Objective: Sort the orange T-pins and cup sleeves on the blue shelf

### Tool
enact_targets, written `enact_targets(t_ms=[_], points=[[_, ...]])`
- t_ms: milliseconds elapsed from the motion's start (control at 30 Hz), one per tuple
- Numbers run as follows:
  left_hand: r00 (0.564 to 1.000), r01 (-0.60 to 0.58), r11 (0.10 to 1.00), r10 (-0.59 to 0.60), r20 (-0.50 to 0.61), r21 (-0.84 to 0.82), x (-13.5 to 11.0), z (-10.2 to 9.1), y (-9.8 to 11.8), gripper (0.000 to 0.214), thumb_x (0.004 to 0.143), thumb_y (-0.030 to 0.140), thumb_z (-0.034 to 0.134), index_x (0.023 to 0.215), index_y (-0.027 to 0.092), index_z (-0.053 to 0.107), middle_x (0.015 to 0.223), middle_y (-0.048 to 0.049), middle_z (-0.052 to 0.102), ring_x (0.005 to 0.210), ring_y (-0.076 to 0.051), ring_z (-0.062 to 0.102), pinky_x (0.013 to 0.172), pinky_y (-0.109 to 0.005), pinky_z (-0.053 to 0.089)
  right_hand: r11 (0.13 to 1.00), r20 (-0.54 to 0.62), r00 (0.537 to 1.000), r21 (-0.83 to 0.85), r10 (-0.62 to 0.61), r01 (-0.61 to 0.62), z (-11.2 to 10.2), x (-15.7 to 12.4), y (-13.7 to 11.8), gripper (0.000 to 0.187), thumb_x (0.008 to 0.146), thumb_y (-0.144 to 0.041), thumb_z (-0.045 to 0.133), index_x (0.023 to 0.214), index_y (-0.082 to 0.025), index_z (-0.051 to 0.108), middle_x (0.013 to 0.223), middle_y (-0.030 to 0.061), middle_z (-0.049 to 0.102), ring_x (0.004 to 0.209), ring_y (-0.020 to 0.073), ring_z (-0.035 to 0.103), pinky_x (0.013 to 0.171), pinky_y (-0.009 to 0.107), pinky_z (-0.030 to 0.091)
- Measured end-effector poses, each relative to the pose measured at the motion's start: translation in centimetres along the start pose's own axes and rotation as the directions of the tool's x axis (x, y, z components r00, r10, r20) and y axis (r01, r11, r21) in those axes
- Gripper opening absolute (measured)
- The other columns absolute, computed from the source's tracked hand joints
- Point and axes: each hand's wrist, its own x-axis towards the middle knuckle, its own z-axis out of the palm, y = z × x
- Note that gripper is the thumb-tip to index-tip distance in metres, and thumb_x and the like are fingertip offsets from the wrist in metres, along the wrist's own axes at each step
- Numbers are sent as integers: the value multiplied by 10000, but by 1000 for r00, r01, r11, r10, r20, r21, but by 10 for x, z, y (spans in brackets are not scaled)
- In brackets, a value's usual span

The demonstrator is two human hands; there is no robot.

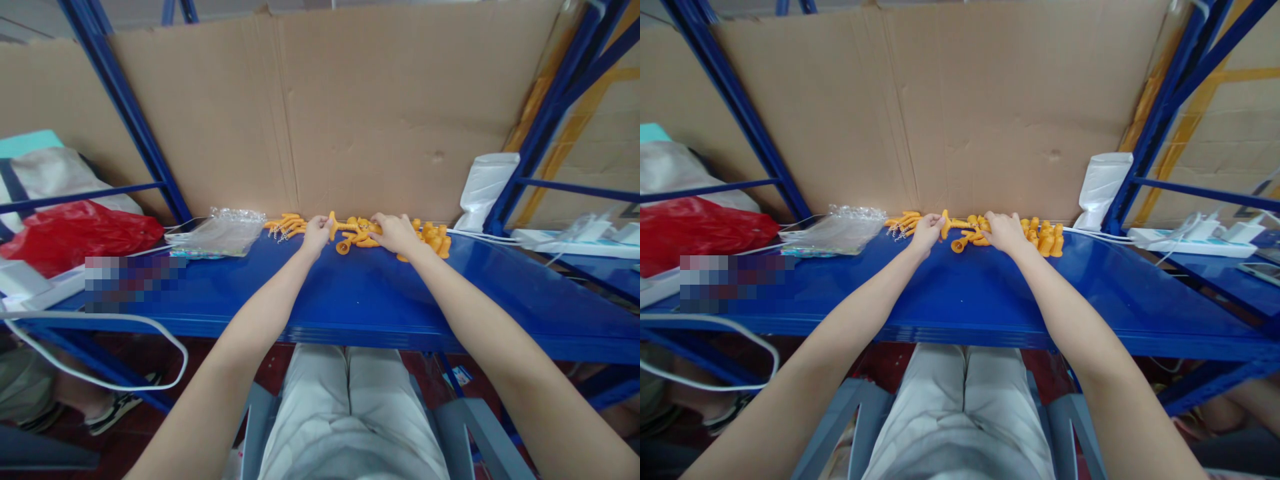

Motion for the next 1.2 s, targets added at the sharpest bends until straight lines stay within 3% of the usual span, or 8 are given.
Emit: enact_targets(t_ms=[367,533,833,1033,1200], points=[[995,2,1000,-1,-97,12,11,-6,-6,218,950,176,581,742,183,520,539,55,539,426,-86,486,467,-202,388,999,12,999,-24,40,-40,1,4,13,330,905,-354,547,1159,-199,689,1100,144,753,1051,313,667,912,437,412],[994,8,1000,-9,-111,-10,13,-7,-6,205,951,190,589,757,184,523,559,47,556,437,-87,510,460,-205,389,996,72,993,-8,93,-92,-1,4,16,338,894,-311,562,1188,-188,676,1157,149,747,1073,314,681,887,417,454],[993,19,999,-23,-116,-29,9,-5,-3,219,954,140,557,743,181,514,555,50,557,434,-81,503,459,-199,386,997,131,989,20,70,-73,-3,2,16,413,869,-280,611,1271,-196,655,1140,139,757,1020,292,715,765,345,507],[996,0,999,-3,-88,-34,9,-5,-2,219,963,213,595,762,180,514,509,66,519,410,-62,474,415,-154,333,998,284,957,-6,61,-61,-5,1,18,303,838,-222,666,1134,-208,730,1165,122,757,1084,296,707,840,357,540],[994,15,1000,-18,-111,-27,5,-4,1,210,963,135,550,759,168,514,532,72,525,411,-52,464,424,-154,334,996,347,934,-10,89,-91,-12,-2,15,395,844,-205,666,1237,-189,694,1302,128,702,1194,291,663,987,381,505]])
